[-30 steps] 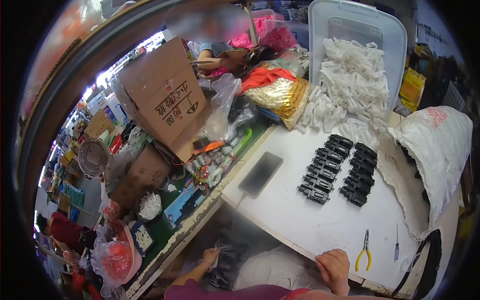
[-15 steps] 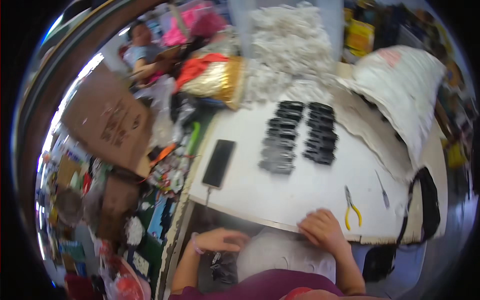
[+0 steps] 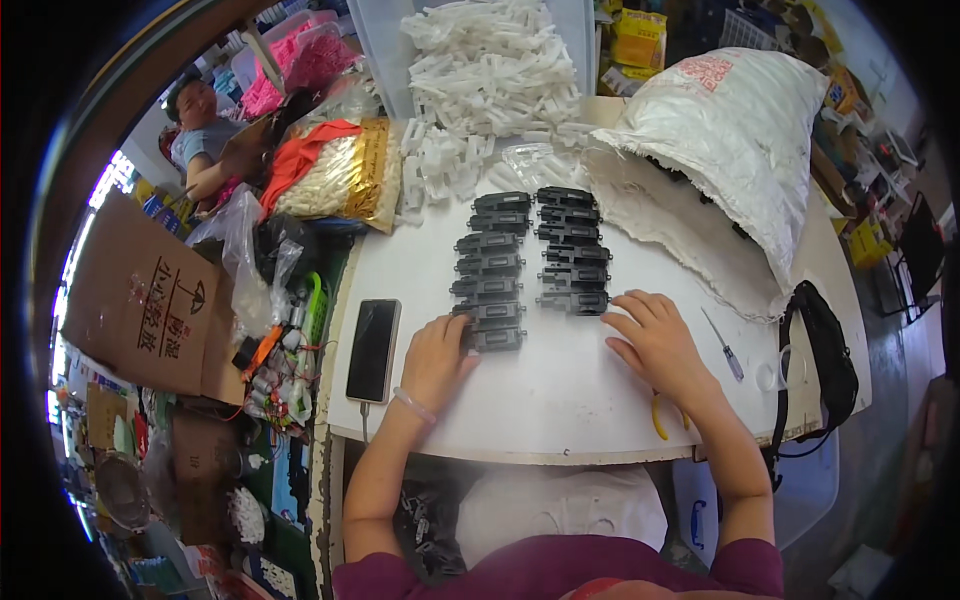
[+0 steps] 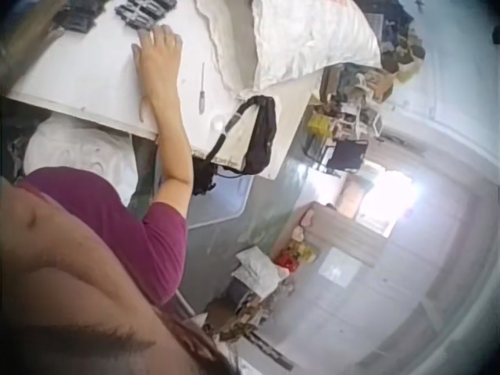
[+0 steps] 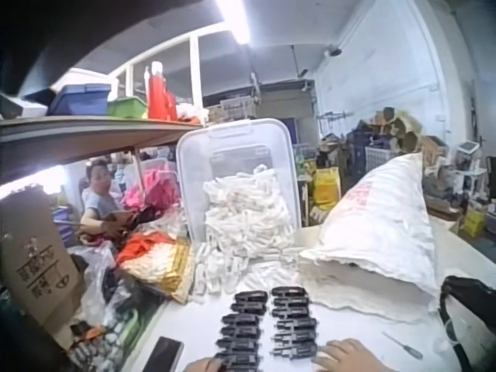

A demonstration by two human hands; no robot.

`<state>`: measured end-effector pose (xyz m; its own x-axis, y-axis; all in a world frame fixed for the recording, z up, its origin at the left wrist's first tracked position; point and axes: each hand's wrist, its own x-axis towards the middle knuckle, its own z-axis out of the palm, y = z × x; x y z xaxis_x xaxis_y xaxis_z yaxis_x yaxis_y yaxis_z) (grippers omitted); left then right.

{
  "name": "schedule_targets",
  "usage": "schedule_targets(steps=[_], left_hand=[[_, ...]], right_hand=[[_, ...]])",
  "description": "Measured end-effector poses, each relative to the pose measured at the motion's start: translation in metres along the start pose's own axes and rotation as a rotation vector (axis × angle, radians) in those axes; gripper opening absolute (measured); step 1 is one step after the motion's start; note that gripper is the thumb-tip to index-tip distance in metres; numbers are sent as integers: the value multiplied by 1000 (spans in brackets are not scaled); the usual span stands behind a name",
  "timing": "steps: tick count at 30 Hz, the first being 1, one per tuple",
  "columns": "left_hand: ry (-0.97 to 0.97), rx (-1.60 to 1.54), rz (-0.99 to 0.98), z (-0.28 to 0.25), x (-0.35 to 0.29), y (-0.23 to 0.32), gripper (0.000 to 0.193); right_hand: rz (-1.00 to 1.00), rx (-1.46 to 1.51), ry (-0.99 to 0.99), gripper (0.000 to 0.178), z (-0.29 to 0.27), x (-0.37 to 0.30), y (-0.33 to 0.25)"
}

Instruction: Assembling small plastic housings and internal components at a factory workbench.

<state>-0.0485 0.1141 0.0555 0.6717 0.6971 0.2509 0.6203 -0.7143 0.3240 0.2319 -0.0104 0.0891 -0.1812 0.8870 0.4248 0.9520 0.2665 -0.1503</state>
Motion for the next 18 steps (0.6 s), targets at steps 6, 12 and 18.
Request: schedule_targets(steps=[6,12,18], left_hand=[[49,-106,-9,10,-5,-12,44],[79,-198,69,11,-10,-10,35],[-23,-254,186,12,-18,3,37]], right_hand=[[-41,59,-32,35,23,26,-3],[-195,208,-78,37,47,40,-39],[-252,106,-212,39,56,28,-46]])
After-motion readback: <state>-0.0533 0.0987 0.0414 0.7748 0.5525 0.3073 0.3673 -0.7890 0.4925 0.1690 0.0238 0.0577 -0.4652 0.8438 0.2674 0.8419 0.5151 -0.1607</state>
